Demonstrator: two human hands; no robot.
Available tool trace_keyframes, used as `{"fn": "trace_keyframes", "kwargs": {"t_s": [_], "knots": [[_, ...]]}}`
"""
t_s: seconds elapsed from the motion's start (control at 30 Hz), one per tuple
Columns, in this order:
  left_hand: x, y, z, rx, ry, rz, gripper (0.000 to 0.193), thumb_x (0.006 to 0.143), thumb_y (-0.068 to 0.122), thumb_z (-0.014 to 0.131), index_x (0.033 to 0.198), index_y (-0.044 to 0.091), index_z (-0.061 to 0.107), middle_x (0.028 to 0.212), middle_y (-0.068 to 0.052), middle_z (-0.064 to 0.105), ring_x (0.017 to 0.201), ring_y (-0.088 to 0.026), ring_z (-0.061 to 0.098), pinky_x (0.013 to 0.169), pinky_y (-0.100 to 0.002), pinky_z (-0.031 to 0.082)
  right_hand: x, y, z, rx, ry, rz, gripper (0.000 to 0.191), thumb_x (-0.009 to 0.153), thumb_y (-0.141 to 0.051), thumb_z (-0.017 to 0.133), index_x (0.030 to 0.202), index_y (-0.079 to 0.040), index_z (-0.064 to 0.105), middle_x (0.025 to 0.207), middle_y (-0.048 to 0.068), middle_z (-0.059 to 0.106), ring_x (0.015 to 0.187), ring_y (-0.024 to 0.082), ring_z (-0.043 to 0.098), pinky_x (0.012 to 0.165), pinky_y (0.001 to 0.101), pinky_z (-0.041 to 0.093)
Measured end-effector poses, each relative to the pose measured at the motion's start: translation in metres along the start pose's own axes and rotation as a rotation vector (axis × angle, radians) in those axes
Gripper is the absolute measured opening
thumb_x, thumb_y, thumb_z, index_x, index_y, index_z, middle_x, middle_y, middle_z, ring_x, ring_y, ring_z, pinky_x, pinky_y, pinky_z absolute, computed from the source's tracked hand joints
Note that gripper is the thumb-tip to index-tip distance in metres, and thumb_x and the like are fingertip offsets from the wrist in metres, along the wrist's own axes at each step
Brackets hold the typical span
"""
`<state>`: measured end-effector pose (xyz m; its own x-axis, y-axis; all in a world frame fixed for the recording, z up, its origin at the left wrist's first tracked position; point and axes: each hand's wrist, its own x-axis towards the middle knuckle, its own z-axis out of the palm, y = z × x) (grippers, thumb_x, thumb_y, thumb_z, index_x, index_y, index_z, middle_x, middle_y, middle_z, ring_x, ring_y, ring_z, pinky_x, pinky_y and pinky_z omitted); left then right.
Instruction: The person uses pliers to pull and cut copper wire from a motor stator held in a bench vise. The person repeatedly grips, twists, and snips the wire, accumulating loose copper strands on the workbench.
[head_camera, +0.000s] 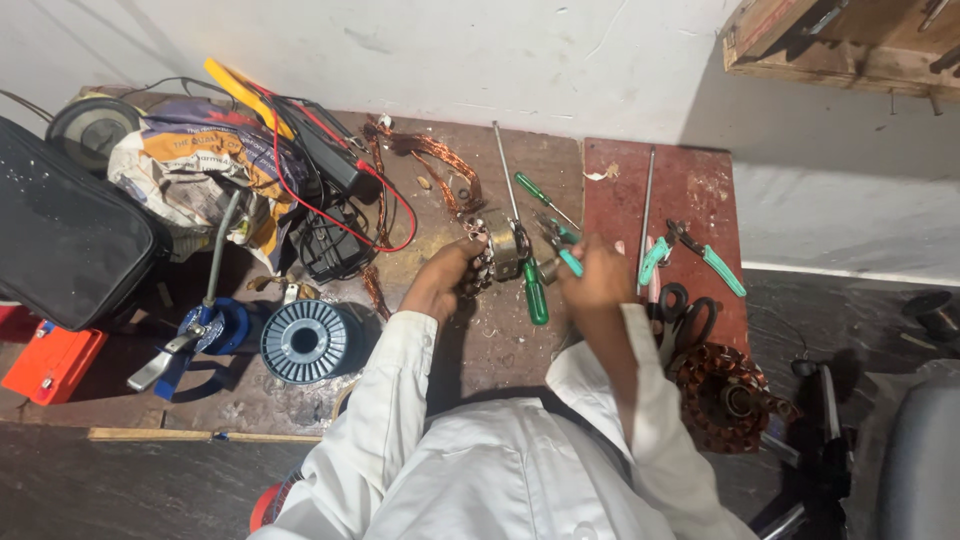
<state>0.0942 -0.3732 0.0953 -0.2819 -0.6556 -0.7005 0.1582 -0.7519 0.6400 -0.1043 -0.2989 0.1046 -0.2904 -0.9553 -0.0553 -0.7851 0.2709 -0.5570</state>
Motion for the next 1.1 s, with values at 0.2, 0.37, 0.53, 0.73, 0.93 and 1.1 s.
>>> {"fn": "trace_keyframes", "kwargs": {"t_s": [0.2,0.37,0.53,0.73,0.93,1.1], "knots": [[-0.002,-0.007,0.0,-0.095,0.027,-0.033,0.011,0.098,0.018,0.065,0.105,0.01,0.06,0.078,0.004,0.058,0.063,-0.005,0.053,0.055,-0.025,0.046,-0.03,-0.027,-0.064,0.091,-0.11,0.013,0.024,0.094,-0.03,0.068,0.107,-0.011,0.075,0.076,0.014,0.071,0.072,0.029,0.067,0.067,0.0416,0.048],[-0.003,-0.01,0.003,0.045,0.152,0.118,0.034,0.093,0.006,0.065,0.123,0.004,0.049,0.088,-0.006,0.062,0.069,-0.012,0.059,0.06,-0.031,0.056,-0.035,-0.039,-0.099,0.236,-0.388,0.267,0.035,0.091,-0.026,0.063,0.125,-0.02,0.068,0.067,0.009,0.072,0.051,0.016,0.06,0.05,0.0346,0.048],[0.005,-0.027,0.008,0.256,0.425,0.319,0.047,0.09,0.0,0.069,0.13,-0.003,0.045,0.093,-0.012,0.065,0.077,-0.025,0.069,0.065,-0.039,0.054,-0.039,-0.036,-0.074,0.473,-0.561,0.397,0.03,0.097,-0.024,0.058,0.122,-0.009,0.065,0.069,0.005,0.07,0.047,0.016,0.059,0.04,0.0315,0.043],[-0.011,-0.05,0.001,0.403,0.344,0.813,0.047,0.089,-0.007,0.056,0.132,-0.002,0.039,0.104,-0.012,0.071,0.097,-0.024,0.074,0.086,-0.034,0.057,-0.056,-0.025,-0.036,0.657,-0.535,0.439,0.034,0.098,-0.017,0.056,0.129,-0.004,0.061,0.09,0.005,0.072,0.057,0.016,0.07,0.044,0.0333,0.053],[-0.044,-0.048,0.008,1.104,0.384,1.036,0.048,0.08,-0.003,0.072,0.125,0.006,0.059,0.119,-0.022,0.052,0.114,-0.042,0.052,0.093,-0.05,0.046,-0.055,-0.017,-0.029,0.469,-0.558,0.253,0.049,0.097,-0.014,0.052,0.146,-0.012,0.05,0.098,0.007,0.068,0.08,0.017,0.07,0.062,0.0303,0.06],[-0.044,-0.031,0.007,1.328,0.399,1.057,0.038,0.079,0.003,0.071,0.116,0.008,0.063,0.122,-0.022,0.055,0.116,-0.041,0.055,0.092,-0.049,0.047,-0.054,-0.018,-0.021,0.2,-0.598,-0.005,0.055,0.099,-0.016,0.054,0.153,-0.007,0.045,0.108,0.02,0.07,0.099,0.03,0.069,0.087,0.0372,0.051]]}}
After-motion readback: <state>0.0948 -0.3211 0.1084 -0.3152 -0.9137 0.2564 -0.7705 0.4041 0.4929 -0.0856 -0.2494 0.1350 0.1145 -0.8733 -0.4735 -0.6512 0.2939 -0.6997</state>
